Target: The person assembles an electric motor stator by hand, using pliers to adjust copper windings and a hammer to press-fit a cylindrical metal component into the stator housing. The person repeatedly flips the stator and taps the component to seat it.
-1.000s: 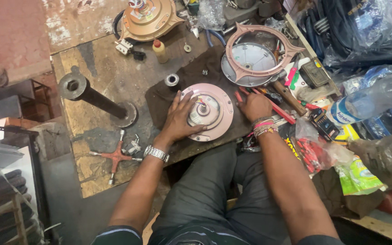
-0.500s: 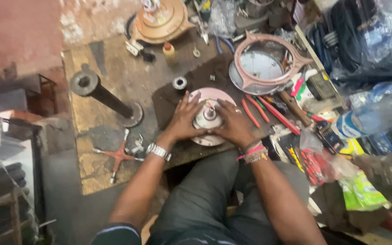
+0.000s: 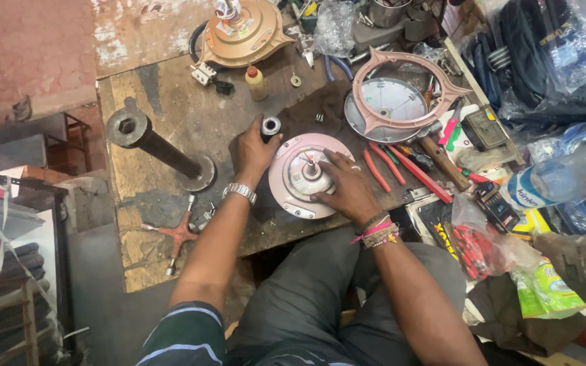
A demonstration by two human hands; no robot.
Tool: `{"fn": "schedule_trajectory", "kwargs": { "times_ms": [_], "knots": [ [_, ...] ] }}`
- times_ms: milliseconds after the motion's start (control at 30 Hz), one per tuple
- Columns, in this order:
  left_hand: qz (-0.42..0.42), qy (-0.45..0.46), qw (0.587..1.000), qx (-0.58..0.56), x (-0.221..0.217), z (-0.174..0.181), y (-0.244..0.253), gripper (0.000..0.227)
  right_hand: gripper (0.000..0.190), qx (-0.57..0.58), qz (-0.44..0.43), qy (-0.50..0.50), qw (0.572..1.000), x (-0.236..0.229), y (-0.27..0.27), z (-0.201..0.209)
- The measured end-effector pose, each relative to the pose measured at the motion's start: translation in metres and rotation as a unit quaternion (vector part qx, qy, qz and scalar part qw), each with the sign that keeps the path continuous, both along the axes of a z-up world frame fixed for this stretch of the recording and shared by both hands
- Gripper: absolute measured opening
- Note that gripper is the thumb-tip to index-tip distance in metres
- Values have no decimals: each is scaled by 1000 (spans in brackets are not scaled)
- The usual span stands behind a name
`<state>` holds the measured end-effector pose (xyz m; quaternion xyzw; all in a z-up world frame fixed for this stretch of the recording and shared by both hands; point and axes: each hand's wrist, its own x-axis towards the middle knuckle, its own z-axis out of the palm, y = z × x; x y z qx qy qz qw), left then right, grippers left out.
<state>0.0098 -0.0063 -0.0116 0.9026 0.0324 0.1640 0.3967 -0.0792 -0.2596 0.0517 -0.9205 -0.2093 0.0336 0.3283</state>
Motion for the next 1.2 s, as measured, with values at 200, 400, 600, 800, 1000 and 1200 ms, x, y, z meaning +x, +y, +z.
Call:
{"fn": "schedule_trajectory", "kwargs": {
  "times_ms": [200, 400, 600, 800, 1000, 1200],
  "knots": [
    [72, 1, 995, -70, -15, 26, -5, 51, 75, -3, -1, -2, 1000, 2, 1, 2],
    [-109, -89, 894, -425, -38, 82, 3, 36, 74, 6, 2, -16, 1000, 2, -1, -9],
    [-110, -41, 861, -494, -52, 91, -18, 38, 76, 5, 6, -20, 1000, 2, 0, -7],
    [-81, -20, 832, -549, -68, 65, -32, 39, 77, 5, 1, -10, 1000, 1, -1, -11],
    [-117, -68, 856, -500, -75, 81, -51, 45, 80, -19, -4, -2, 1000, 4, 3, -8],
    [-107, -125, 985, -54, -95, 101, -55, 56, 81, -9, -4, -7, 1000, 3, 3, -8]
  ]
}}
